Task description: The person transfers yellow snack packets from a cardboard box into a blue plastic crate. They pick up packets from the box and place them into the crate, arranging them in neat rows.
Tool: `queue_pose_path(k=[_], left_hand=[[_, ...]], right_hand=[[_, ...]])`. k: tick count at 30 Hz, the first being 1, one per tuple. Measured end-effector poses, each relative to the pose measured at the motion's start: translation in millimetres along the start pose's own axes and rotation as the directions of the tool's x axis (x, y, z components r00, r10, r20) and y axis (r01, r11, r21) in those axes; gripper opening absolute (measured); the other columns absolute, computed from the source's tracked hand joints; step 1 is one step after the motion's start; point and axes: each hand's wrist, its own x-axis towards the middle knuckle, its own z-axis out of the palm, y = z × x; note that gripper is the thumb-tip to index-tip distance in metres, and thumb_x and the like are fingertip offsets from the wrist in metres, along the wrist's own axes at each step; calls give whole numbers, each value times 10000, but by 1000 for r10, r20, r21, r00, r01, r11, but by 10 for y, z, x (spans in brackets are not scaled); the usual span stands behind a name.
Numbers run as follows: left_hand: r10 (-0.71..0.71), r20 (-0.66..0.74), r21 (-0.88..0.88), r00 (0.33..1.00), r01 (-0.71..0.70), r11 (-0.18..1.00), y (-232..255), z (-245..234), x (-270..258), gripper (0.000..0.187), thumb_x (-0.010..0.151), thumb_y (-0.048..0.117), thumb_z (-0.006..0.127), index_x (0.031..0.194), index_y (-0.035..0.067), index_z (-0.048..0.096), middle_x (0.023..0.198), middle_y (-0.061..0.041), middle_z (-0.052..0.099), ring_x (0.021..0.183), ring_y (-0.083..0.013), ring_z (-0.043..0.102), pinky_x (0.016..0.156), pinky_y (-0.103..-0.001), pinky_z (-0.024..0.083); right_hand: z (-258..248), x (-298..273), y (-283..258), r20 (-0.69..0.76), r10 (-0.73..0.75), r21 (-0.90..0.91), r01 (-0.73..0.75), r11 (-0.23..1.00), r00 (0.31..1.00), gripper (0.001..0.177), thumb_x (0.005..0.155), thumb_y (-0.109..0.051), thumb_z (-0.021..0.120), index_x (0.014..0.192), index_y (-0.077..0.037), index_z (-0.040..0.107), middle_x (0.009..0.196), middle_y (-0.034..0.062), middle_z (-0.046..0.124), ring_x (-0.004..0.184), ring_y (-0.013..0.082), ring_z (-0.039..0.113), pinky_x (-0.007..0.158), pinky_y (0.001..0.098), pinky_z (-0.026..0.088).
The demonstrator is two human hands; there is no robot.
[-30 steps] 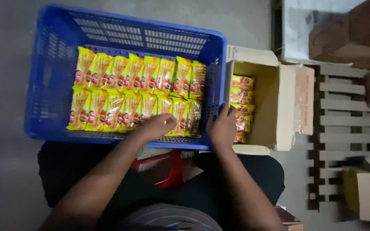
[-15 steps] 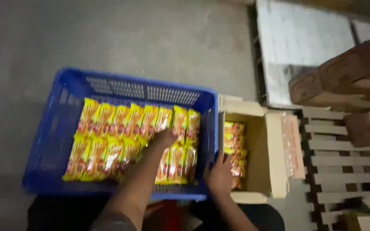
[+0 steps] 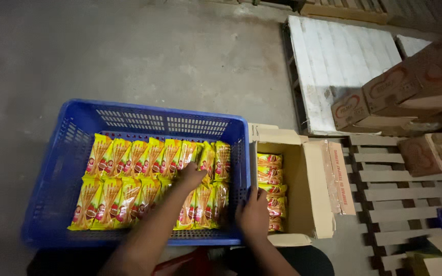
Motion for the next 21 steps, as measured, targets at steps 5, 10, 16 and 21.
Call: queue_pose_path(k=[5,10,16,21], left_hand=[[76,-14,-332,997,-76,940,-288,-72,-309,435,988,415,581,1313,131,525,1049,-97,675,844,-231,684,715,-366,506],[233,-146,-567,961,-274,777,-782,16,-879,578,920,287,744,1320,-87,560,1186,-276,619,791,-335,763,541,-311,616],[300,-132,-574,945,-320,754,-1182,53,-1244,436,968,228,693,1285,-54,588,1129,-199,641,855,-273,725,707,-330,608],[483,-225,-633,846,-504,587,-1475,181,-1221,273,915,136,792,1122,5,669,925,-93,723,885,-168,676,813,-329,566]], right_hand=[[27,10,-6,-48,-8,-11,8,1000,999,544,849,-196,628,1359,-89,474,1122,196,492,951,423,591,737,582,549],[114,39,64,1,55,-74,-55,996,998,609,867,-251,663,1432,-149,460,1261,163,533,1090,425,676,844,540,628],[353,80,258,-290,-130,-40,123,992,948,435,905,-283,663,1277,-64,607,1177,228,580,1118,462,635,921,541,547],[209,-280,119,-334,-316,261,409,874,888,252,944,-181,637,1173,-76,611,1103,204,585,1057,472,572,966,568,440]])
